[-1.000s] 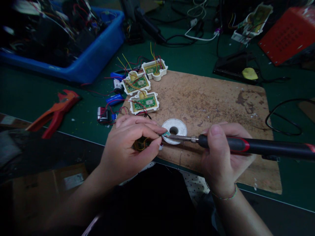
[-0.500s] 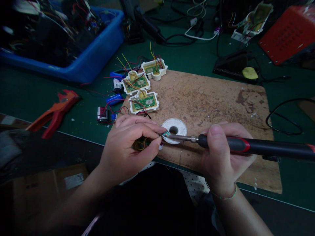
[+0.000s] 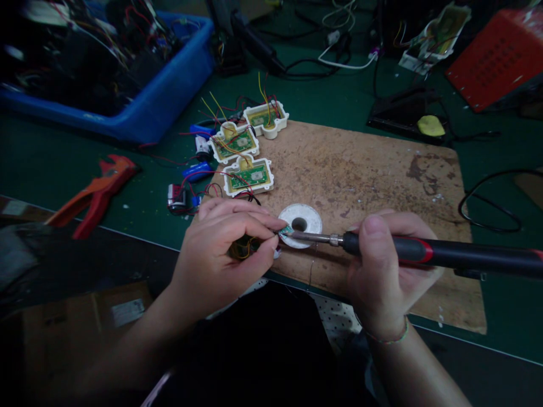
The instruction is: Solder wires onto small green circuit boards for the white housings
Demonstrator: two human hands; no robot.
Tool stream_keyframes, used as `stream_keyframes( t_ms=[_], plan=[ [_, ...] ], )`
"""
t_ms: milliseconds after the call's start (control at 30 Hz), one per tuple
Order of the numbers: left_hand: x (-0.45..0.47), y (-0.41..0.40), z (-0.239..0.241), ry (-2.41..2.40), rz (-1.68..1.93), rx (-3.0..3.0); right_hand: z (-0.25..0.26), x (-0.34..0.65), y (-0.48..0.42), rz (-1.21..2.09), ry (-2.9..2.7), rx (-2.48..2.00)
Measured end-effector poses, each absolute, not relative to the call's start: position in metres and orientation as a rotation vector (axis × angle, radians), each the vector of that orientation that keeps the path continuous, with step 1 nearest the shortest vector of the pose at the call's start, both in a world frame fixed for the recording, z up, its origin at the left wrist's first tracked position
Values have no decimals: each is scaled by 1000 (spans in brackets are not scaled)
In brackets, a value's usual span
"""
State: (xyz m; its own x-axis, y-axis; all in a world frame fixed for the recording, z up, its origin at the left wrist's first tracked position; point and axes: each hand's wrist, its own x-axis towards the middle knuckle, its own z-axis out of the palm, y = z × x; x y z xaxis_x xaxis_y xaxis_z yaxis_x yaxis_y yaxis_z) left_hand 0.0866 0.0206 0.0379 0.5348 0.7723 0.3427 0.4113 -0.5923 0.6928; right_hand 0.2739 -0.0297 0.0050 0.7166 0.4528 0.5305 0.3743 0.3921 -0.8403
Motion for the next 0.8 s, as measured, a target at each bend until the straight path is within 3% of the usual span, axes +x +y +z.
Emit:
stream_keyframes(
  t_ms=[800],
  plan=[
    [87, 20, 39, 973, 840, 2274, 9, 272, -30, 67, -822, -1195]
  ],
)
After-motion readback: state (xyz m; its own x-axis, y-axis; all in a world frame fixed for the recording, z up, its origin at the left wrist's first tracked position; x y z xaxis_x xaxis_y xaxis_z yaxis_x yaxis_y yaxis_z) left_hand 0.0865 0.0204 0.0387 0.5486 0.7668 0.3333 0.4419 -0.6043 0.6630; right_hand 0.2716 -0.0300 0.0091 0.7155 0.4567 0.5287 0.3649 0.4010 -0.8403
